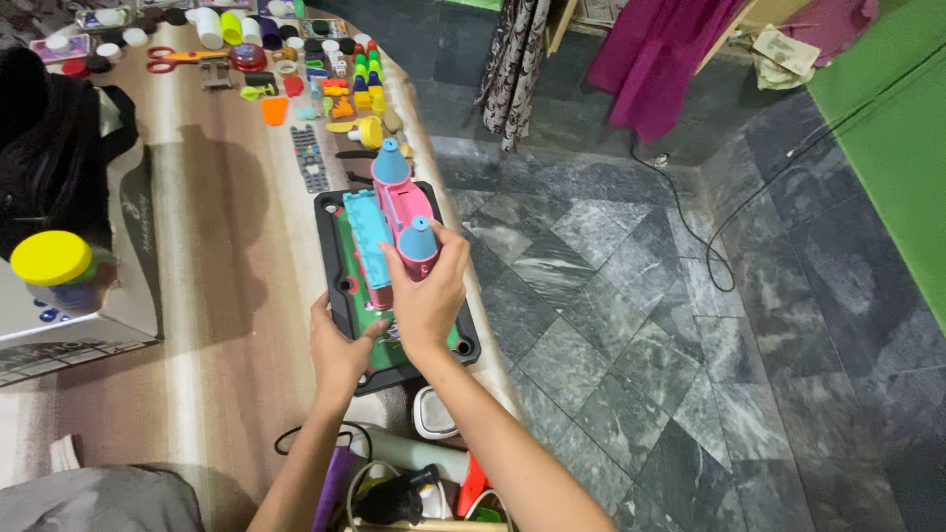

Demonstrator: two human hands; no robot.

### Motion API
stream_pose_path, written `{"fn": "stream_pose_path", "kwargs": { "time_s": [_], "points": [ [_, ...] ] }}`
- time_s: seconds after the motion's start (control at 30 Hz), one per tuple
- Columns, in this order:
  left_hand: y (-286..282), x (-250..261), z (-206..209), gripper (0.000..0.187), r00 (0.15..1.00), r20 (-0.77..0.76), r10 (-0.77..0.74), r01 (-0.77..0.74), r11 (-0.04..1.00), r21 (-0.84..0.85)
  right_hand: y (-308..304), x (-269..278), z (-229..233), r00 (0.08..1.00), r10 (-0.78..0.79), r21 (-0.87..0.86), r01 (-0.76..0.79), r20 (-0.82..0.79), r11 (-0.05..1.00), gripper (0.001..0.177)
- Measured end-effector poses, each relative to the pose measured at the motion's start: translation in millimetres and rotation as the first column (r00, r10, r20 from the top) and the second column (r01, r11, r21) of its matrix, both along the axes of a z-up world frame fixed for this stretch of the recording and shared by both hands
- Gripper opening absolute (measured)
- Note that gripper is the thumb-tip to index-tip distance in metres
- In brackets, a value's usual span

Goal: The person sorts and packs various toys and items, including a toy castle, cables, a toy pool table, and cards, into a black bag and a white box on a table.

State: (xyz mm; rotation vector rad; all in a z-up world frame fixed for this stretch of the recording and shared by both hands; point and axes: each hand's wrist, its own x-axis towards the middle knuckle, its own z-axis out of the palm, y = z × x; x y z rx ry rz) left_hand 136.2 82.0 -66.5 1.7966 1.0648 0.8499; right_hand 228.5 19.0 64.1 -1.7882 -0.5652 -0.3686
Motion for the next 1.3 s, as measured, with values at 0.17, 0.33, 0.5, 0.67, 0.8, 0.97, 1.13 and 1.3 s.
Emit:
{"fn": "stream_pose_path", "kwargs": {
  "time_s": [0.17, 0.33, 0.5, 0.67, 0.8, 0.97, 1.13, 1.3],
  "points": [
    [-2.2, -1.1, -0.4, 0.095, 1.000, -0.011, -0.014, 0.014, 1.000, 0.000, 2.7, -1.7, -0.5, 1.000, -0.021, -0.006, 0.021, 0.004, 1.000, 0.058],
    [-1.4, -3.2, -3.1, 0.094, 1.000, 0.019, -0.023, 0.024, 1.000, -0.011, 2.2, -5.9, 1.3, 0.999, -0.024, 0.009, 0.024, -0.027, 1.000, 0.057],
    [-0.3, -8.2, 5.6, 0.099, 0.999, -0.036, -0.036, 0.042, 0.982, 0.185, -11.7, -5.6, 8.0, 0.988, 0.134, -0.032, -0.137, -0.077, 0.990, 0.072],
    [-13.9, -24.5, 43.2, 0.085, 0.995, -0.092, 0.031, 0.003, 0.939, 0.345, -33.1, -6.5, 7.6, 0.983, 0.181, -0.003, -0.181, 0.005, 0.983, 0.085],
    [-23.2, -35.9, 76.1, 0.071, 0.999, -0.009, -0.036, 0.036, 0.911, 0.410, -56.6, -6.8, 6.4, 0.991, 0.131, -0.035, -0.130, 0.039, 0.991, 0.077],
    [-36.9, -60.6, 110.0, 0.065, 0.991, -0.010, -0.136, 0.122, 0.849, 0.515, -90.3, -9.2, 4.6, 0.988, 0.141, -0.079, -0.135, 0.068, 0.988, 0.055],
    [-55.2, -92.4, 127.5, 0.061, 0.968, -0.015, -0.252, 0.227, 0.841, 0.491, -130.1, -19.6, 2.9, 0.975, 0.221, -0.113, -0.218, 0.021, 0.969, 0.031],
    [-64.9, -125.0, 125.1, 0.057, 0.941, 0.000, -0.339, 0.297, 0.824, 0.483, -167.2, -38.0, 0.6, 0.958, 0.286, -0.200, -0.283, -0.011, 0.938, 0.021]
  ]
}}
